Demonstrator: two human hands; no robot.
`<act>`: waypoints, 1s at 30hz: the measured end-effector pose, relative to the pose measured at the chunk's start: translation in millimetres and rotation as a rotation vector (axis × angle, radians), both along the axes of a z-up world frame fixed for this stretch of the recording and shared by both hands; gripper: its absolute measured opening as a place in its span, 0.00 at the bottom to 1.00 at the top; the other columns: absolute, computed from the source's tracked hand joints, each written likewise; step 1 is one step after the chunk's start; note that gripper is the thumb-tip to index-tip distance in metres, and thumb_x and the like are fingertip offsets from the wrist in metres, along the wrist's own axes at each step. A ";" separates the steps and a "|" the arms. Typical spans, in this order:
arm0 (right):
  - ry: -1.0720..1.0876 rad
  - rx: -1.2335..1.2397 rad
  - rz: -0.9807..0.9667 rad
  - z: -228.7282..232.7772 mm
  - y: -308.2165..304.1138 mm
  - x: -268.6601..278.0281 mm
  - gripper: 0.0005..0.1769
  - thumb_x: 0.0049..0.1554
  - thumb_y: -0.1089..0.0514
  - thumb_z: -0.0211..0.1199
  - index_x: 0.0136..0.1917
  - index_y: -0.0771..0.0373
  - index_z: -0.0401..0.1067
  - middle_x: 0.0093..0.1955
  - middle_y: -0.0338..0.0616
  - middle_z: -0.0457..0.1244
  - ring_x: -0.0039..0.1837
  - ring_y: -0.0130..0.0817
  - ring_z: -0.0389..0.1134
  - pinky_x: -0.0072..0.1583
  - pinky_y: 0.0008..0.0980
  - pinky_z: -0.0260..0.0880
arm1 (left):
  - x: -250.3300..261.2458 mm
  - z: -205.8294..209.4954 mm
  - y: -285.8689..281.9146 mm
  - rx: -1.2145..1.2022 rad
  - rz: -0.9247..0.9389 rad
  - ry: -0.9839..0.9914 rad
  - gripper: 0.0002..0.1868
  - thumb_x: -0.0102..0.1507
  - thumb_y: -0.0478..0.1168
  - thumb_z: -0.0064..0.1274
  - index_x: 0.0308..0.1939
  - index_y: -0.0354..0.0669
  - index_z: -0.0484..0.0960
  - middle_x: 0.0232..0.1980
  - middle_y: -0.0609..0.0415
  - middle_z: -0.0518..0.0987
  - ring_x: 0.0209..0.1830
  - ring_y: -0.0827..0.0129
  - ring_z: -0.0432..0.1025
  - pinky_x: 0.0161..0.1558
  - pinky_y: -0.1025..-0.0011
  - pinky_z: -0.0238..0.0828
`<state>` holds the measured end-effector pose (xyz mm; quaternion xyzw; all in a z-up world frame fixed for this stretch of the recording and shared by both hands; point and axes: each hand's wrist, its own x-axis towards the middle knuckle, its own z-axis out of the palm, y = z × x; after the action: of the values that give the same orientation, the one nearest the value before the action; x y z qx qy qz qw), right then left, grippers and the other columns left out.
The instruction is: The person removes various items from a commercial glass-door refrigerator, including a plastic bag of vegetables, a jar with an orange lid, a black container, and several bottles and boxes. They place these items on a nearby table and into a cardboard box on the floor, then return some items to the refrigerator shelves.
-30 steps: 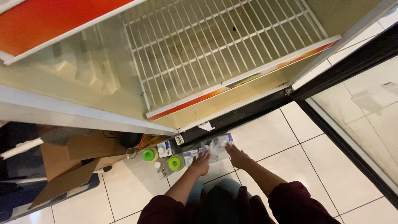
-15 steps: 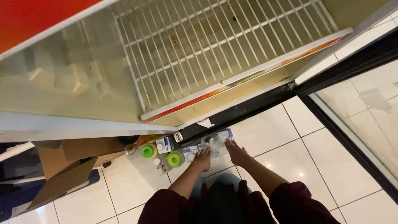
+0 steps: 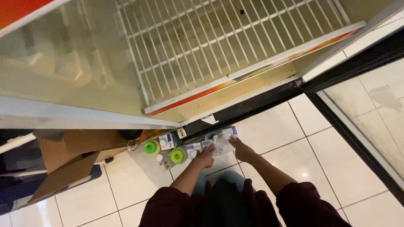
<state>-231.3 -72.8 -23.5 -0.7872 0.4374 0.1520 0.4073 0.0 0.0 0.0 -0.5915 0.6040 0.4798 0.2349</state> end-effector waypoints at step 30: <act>0.044 0.360 -0.846 117.9 120.5 -117.5 0.25 0.63 0.48 0.56 0.70 0.56 0.67 0.65 0.48 0.66 0.63 0.42 0.64 0.61 0.43 0.66 | 52.1 82.7 118.5 -0.257 0.471 0.301 0.16 0.65 0.39 0.46 0.55 0.42 0.80 0.56 0.39 0.82 0.56 0.51 0.76 0.58 0.60 0.72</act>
<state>-348.8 47.7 94.4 -0.4527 0.6954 0.0625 0.5546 52.1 118.5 82.7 -0.6623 0.5342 0.5228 -0.0515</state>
